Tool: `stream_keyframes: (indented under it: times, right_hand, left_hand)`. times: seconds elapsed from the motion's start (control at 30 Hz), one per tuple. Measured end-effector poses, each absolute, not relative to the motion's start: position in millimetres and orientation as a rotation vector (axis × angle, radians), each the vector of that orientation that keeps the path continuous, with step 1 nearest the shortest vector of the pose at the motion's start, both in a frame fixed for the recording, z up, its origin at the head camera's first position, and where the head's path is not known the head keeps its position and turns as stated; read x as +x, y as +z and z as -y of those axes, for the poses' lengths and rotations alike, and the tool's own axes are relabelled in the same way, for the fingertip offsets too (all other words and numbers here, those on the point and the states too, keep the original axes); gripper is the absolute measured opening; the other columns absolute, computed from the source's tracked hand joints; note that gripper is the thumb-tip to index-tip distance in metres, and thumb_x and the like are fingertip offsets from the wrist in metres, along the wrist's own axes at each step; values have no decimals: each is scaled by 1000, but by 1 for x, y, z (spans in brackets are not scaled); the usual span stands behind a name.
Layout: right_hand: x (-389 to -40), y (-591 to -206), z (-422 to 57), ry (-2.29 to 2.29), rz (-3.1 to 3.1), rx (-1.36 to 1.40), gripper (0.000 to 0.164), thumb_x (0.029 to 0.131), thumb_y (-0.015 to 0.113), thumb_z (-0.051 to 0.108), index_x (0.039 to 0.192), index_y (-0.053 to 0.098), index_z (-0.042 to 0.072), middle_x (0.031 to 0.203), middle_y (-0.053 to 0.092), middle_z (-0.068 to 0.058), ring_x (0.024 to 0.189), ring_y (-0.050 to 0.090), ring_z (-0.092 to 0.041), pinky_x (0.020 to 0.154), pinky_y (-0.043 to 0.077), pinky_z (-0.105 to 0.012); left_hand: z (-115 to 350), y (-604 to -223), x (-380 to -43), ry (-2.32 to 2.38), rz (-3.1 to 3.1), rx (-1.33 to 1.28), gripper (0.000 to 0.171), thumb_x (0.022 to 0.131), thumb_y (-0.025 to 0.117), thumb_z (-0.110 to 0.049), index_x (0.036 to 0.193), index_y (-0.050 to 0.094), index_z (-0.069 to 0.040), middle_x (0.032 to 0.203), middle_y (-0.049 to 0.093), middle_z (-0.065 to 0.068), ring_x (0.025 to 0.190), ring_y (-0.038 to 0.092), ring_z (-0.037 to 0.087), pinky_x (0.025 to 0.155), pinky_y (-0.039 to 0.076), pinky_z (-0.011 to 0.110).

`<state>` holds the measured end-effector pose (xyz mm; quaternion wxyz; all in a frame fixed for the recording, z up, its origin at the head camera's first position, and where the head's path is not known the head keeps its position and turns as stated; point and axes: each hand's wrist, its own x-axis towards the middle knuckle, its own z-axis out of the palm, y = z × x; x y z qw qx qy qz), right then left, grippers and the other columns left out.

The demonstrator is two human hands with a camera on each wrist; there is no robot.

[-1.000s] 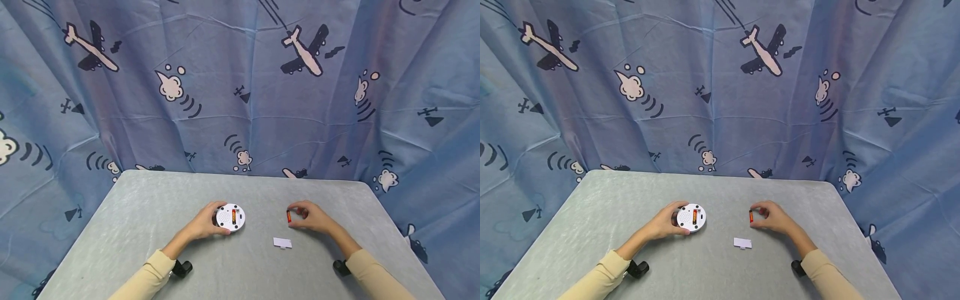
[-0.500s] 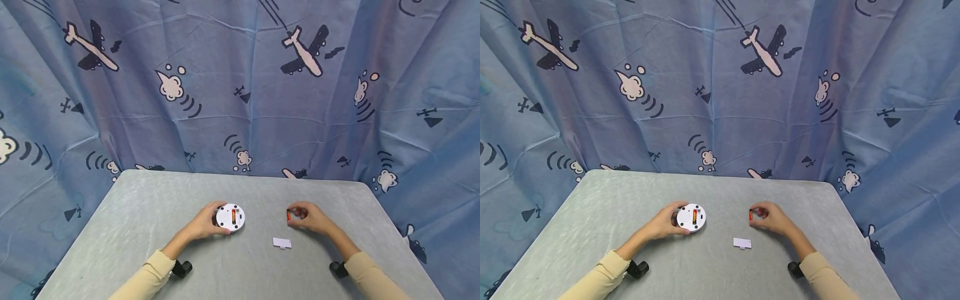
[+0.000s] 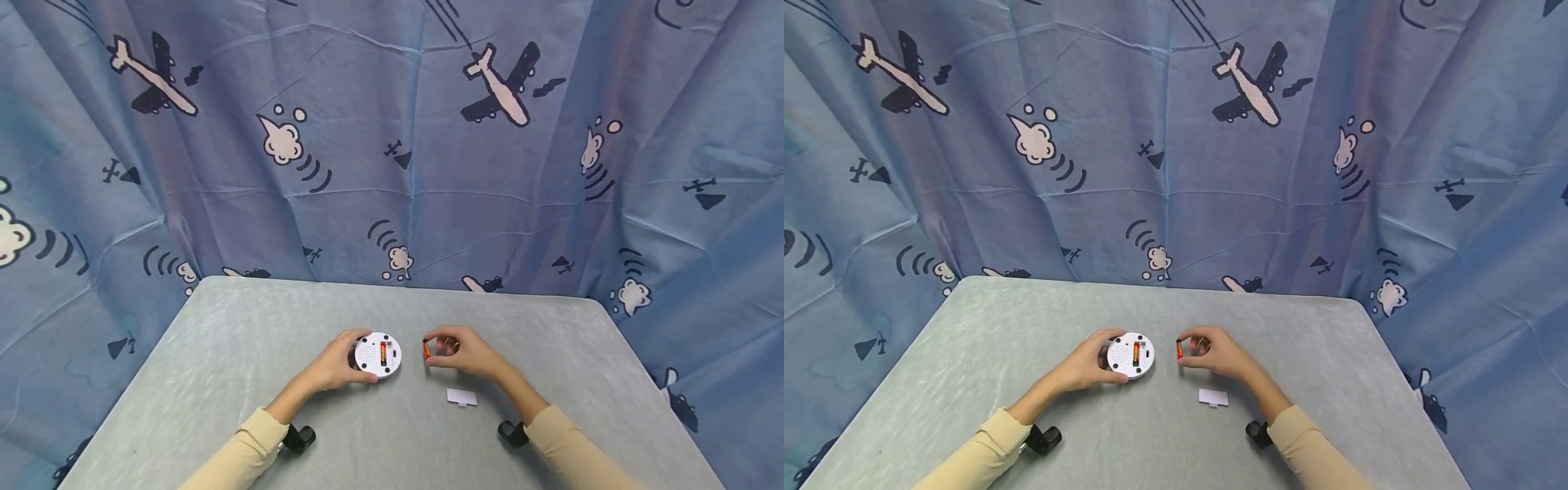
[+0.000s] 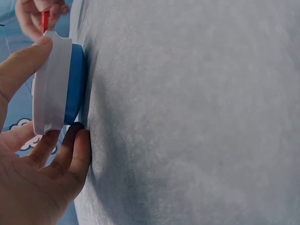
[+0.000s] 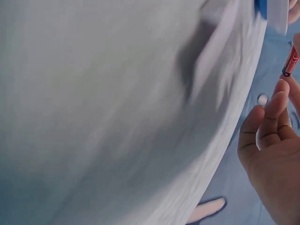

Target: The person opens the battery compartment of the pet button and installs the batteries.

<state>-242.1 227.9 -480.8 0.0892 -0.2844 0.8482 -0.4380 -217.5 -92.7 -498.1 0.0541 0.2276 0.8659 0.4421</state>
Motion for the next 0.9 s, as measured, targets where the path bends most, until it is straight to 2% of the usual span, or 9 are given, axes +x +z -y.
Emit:
stream_keyframes:
  times: [0.33,0.7,0.9]
  right_hand:
    - [-243,-478,-184,-1312,-2459,-872,41,83,87,20,120,72,8,86,61,-5,67,49,-10,57,41,-22]
    - [-243,-485,-170,-1327,-2415,-927,37,83,87,16,116,73,8,84,62,-6,64,47,-9,55,40,-21]
    - [-242,-487,-168,-1332,-2427,-918,41,83,87,17,119,71,7,89,62,-11,65,48,-10,56,41,-22]
  left_hand:
    - [93,-498,-219,1332,-2621,696,89,73,95,-24,145,49,1,140,50,19,124,51,33,104,40,50]
    - [93,-500,-219,1324,-2626,715,89,74,94,-23,145,48,2,139,50,20,123,51,32,103,41,49]
    - [93,-500,-220,1334,-2622,715,89,74,94,-24,145,48,2,138,50,20,122,52,32,102,41,49]
